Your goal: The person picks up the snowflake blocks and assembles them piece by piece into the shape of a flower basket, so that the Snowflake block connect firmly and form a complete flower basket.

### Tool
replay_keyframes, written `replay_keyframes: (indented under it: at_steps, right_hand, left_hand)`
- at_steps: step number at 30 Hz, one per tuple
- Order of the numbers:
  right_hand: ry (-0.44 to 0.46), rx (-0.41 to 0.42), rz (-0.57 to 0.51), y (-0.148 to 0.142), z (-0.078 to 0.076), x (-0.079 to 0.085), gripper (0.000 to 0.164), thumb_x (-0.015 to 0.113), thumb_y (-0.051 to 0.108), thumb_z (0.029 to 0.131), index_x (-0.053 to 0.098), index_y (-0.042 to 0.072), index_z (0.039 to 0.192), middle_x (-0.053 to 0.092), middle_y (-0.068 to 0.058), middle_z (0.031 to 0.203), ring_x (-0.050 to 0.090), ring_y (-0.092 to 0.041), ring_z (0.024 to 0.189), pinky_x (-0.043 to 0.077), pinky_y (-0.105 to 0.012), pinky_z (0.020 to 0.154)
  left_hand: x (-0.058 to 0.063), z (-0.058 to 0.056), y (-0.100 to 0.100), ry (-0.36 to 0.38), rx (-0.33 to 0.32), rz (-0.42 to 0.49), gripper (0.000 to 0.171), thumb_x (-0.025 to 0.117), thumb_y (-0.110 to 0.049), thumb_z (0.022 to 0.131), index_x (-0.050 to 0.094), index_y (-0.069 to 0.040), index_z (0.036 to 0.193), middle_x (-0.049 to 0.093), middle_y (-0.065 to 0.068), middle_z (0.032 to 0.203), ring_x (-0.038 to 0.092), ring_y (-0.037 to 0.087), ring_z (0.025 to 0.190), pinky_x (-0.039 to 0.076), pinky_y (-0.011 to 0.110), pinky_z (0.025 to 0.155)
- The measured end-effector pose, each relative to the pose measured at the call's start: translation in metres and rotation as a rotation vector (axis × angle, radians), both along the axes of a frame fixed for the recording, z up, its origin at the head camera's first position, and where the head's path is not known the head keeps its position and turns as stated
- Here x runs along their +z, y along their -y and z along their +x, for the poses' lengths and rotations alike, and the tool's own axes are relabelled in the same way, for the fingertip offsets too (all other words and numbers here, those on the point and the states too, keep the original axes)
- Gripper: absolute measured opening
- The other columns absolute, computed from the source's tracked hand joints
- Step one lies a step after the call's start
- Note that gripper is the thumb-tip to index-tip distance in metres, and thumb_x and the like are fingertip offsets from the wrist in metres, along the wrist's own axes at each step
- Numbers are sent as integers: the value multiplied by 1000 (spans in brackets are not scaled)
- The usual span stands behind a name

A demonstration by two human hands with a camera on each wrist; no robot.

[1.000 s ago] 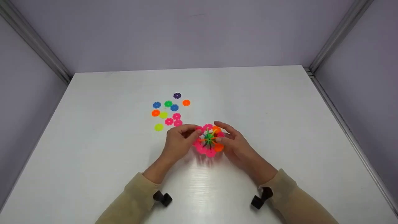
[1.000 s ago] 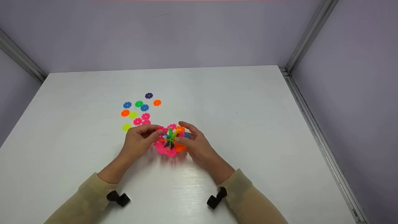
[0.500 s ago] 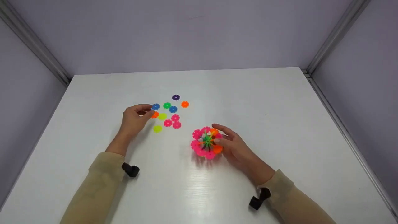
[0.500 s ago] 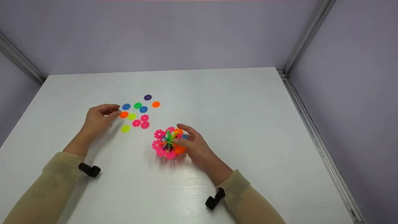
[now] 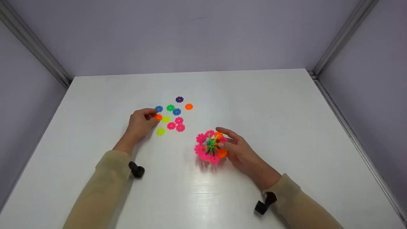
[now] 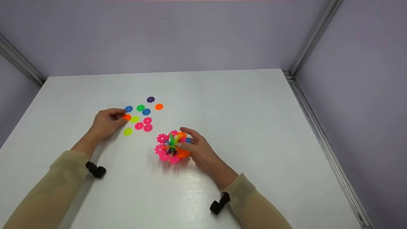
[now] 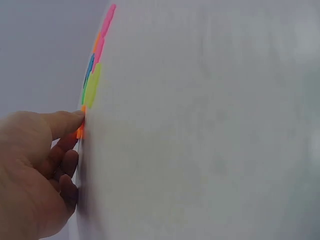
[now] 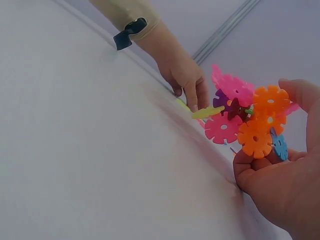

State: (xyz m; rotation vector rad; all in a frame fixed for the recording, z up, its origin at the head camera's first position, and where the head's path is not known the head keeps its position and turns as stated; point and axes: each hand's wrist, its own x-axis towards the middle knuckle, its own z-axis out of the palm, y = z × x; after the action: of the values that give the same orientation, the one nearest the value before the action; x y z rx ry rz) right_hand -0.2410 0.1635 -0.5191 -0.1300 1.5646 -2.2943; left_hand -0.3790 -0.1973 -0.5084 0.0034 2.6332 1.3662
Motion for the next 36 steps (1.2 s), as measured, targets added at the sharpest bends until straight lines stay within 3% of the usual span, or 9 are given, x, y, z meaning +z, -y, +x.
replay_keyframes:
  at_steps: [5, 10, 18, 23, 36]
  right_hand:
    - [5, 6, -1, 1, -1, 0, 74, 69, 6, 100, 32, 1, 163, 53, -18, 145, 57, -28, 129, 53, -34, 107]
    - [13, 8, -1, 2, -1, 1, 73, 69, 5, 99, 33, 1, 163, 53, -17, 144, 56, -28, 128, 54, -33, 106]
    - [27, 4, 25, 1, -1, 2, 74, 71, 5, 97, 36, 3, 162, 55, -18, 140, 56, -30, 129, 54, -34, 105]
    - [16, 11, 24, 1, -1, 2, 72, 70, 8, 99, 35, 3, 162, 57, -20, 142, 59, -32, 130, 53, -37, 107]
    - [19, 20, 39, 0, 3, 2, 74, 71, 9, 98, 35, 3, 162, 56, -21, 145, 60, -34, 130, 55, -38, 105]
  left_hand:
    - [6, 8, -6, 26, -2, 23, 42, 71, -12, 103, 63, -13, 144, 58, 11, 126, 51, 29, 118, 51, 35, 102]
    - [19, 32, -29, 10, -27, 95, 30, 71, -19, 104, 73, -11, 133, 67, 7, 125, 59, 25, 116, 57, 29, 94]
    - [42, 75, -85, -216, -298, 218, 20, 71, -17, 104, 81, -11, 120, 76, 1, 110, 64, 28, 90, 54, 27, 71]
    - [39, 92, -106, -275, -373, 252, 18, 73, -19, 103, 83, -14, 117, 78, -6, 105, 64, 20, 87, 53, 29, 72]
    - [27, 105, -115, -316, -362, 332, 18, 74, -16, 101, 83, -12, 117, 79, -4, 107, 63, 19, 84, 54, 27, 73]
